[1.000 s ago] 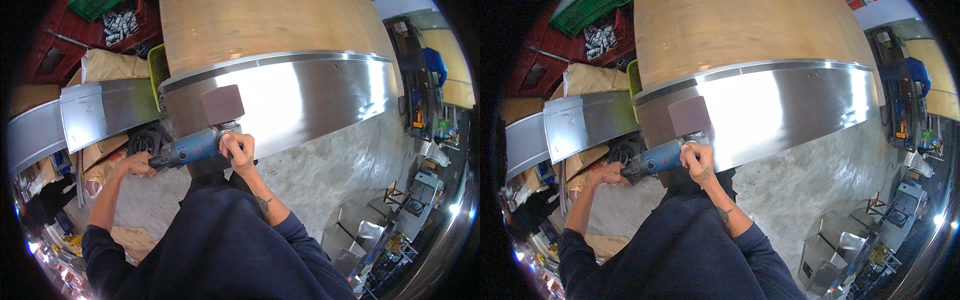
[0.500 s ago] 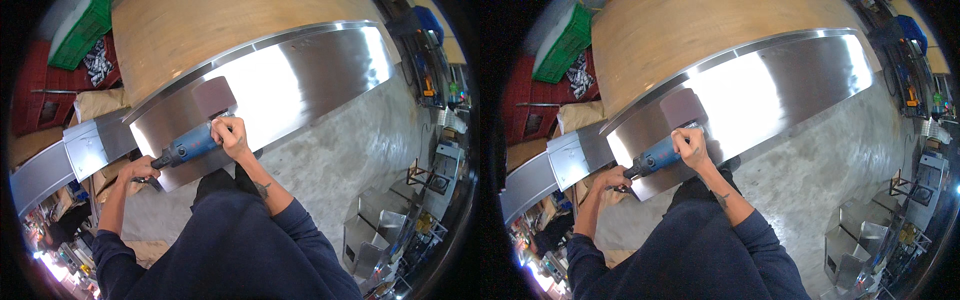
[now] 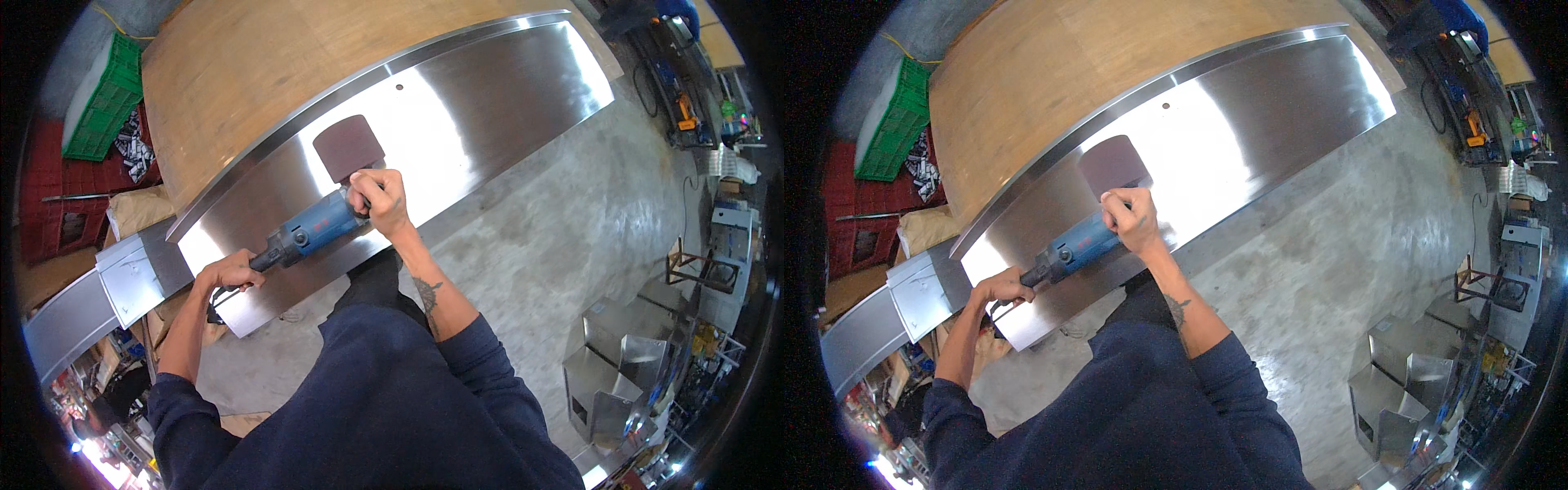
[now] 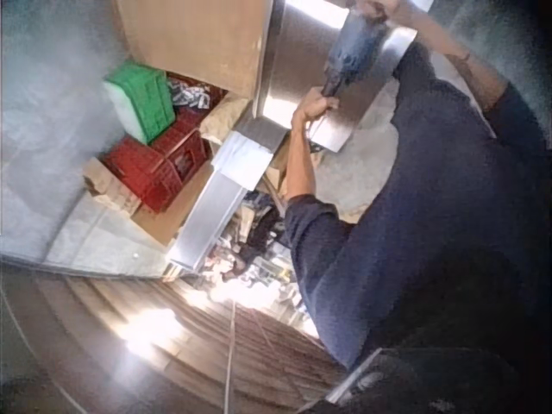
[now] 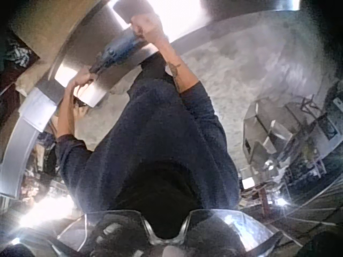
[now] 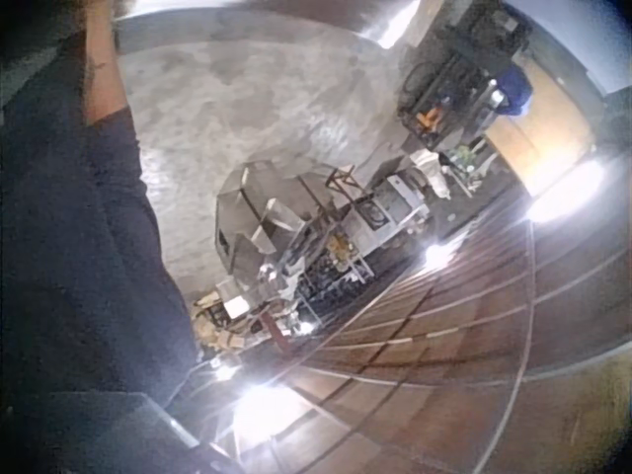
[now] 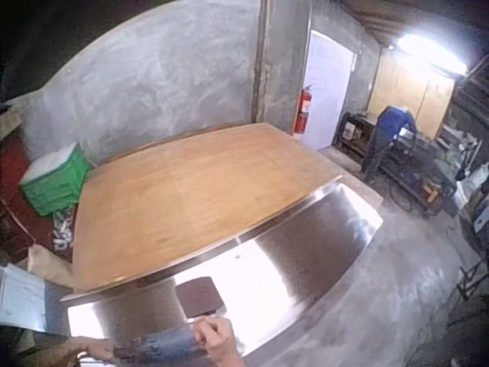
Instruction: The person uses a handheld electric polisher with a buffing pad to smooth and polish the surface of a large curved stainless steel sheet resting on a wooden workbench. The person moves the tool steadily across the metal surface, covering different areas to achieve a uniform finish.
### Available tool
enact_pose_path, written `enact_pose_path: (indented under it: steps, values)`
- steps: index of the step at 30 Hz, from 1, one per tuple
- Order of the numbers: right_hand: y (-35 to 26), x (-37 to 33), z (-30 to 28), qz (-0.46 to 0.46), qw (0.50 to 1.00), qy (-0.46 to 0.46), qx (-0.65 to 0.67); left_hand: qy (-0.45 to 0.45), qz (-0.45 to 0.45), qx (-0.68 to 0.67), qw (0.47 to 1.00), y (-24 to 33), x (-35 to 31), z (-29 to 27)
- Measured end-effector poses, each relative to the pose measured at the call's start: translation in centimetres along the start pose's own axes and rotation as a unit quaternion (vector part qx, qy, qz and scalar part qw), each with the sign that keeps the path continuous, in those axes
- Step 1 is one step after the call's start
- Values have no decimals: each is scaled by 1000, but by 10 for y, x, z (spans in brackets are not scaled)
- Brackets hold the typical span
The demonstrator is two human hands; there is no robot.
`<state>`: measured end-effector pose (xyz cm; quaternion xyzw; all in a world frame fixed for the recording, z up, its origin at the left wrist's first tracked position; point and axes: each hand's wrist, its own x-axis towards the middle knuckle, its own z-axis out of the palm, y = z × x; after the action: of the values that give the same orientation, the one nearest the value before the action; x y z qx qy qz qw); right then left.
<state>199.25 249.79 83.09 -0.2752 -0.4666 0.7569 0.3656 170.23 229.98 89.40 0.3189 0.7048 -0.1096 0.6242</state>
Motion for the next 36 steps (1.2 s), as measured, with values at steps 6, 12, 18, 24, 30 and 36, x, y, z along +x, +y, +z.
enact_pose_path:
  steps: [6,12,18,24,30,36]
  values:
    - [-25,18,-65,14,1000,9,24,-15,0,-19,1000,59,26,1]
    - [-34,38,-128,-20,1000,4,17,-15,7,-17,1000,112,57,8]
    - [-55,50,-182,15,1000,-10,0,-7,-14,1,1000,178,75,10]
    - [-78,73,-238,8,1000,-9,-6,-20,-13,4,1000,243,94,5]
    - [-100,98,-306,-3,1000,1,4,-23,6,2,1000,313,120,4]
    - [-124,117,-360,-8,1000,9,22,-20,8,29,999,369,144,6]
